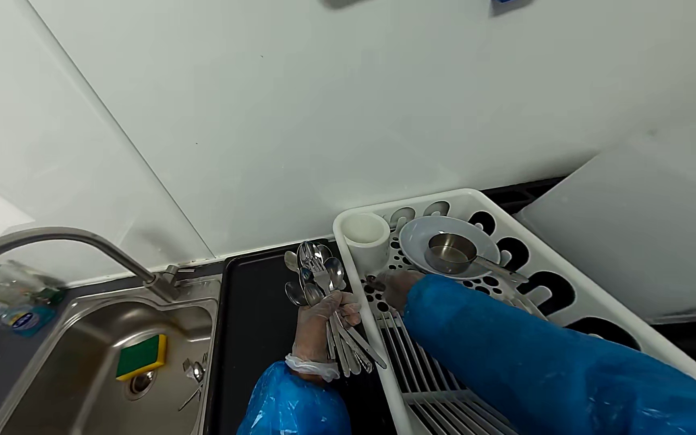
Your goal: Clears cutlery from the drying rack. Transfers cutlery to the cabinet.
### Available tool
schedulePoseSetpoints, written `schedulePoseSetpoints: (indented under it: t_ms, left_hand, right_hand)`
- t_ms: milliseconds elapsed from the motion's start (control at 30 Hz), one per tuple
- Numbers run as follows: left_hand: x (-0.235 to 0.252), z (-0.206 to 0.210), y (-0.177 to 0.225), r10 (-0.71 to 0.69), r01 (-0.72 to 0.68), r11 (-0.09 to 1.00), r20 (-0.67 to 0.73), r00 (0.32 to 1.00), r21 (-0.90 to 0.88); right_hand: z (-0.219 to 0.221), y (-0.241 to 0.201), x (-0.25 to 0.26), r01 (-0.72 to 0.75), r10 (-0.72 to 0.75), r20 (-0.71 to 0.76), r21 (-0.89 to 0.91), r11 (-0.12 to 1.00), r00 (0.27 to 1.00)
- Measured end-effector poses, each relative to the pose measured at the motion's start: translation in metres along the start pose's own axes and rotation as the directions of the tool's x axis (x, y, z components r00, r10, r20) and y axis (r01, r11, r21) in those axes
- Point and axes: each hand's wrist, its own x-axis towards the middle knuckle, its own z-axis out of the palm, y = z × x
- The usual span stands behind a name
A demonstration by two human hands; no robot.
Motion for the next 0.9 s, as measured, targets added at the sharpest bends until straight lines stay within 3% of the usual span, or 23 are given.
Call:
schedulePoseSetpoints:
  t_ms: [167,233,300,367,467,600,700,800,900]
  left_hand:
    - [0.002,0.007,-0.005,0.018,-0.017,1.000,-0.013,1.000,0.021]
    - [0.004,0.012,-0.009,0.026,-0.026,0.998,-0.007,1.000,0.065]
    - [0.003,0.019,-0.016,0.028,-0.028,0.995,0.010,1.000,0.092]
    - [-0.001,0.026,-0.024,0.039,-0.041,0.989,0.011,0.999,0.139]
    - [-0.009,0.032,-0.035,0.038,-0.036,0.972,-0.008,0.999,0.233]
    - [-0.013,0.031,-0.039,-0.016,0.012,0.975,0.015,1.000,0.221]
    - [-0.015,0.028,-0.038,0.002,-0.025,0.979,0.116,0.993,0.203]
    - [-0.020,0.031,-0.036,0.009,-0.049,0.943,0.123,0.992,0.330]
    - [-0.022,0.028,-0.040,-0.071,-0.001,0.957,0.236,0.969,0.291]
  right_hand:
    - [-0.056,0.013,-0.050,0.025,0.072,-0.361,0.257,0.966,0.930]
    - [-0.067,0.009,-0.083,0.171,0.066,-0.478,0.436,0.884,0.876]
    - [-0.062,-0.001,-0.113,0.373,-0.041,-0.523,0.548,0.749,0.851]
    - [-0.047,-0.020,-0.129,0.401,-0.089,-0.498,0.566,0.720,0.863]
    - [-0.041,-0.040,-0.138,0.221,-0.016,-0.335,0.583,0.782,0.942]
    - [-0.047,-0.036,-0.141,0.134,0.033,-0.245,0.632,0.763,0.969]
    - [-0.044,-0.028,-0.140,0.171,0.033,-0.279,0.674,0.719,0.960]
    - [-0.034,-0.019,-0.146,0.266,-0.025,-0.351,0.658,0.705,0.936]
    - [-0.031,-0.007,-0.148,0.281,-0.092,-0.319,0.622,0.731,0.943]
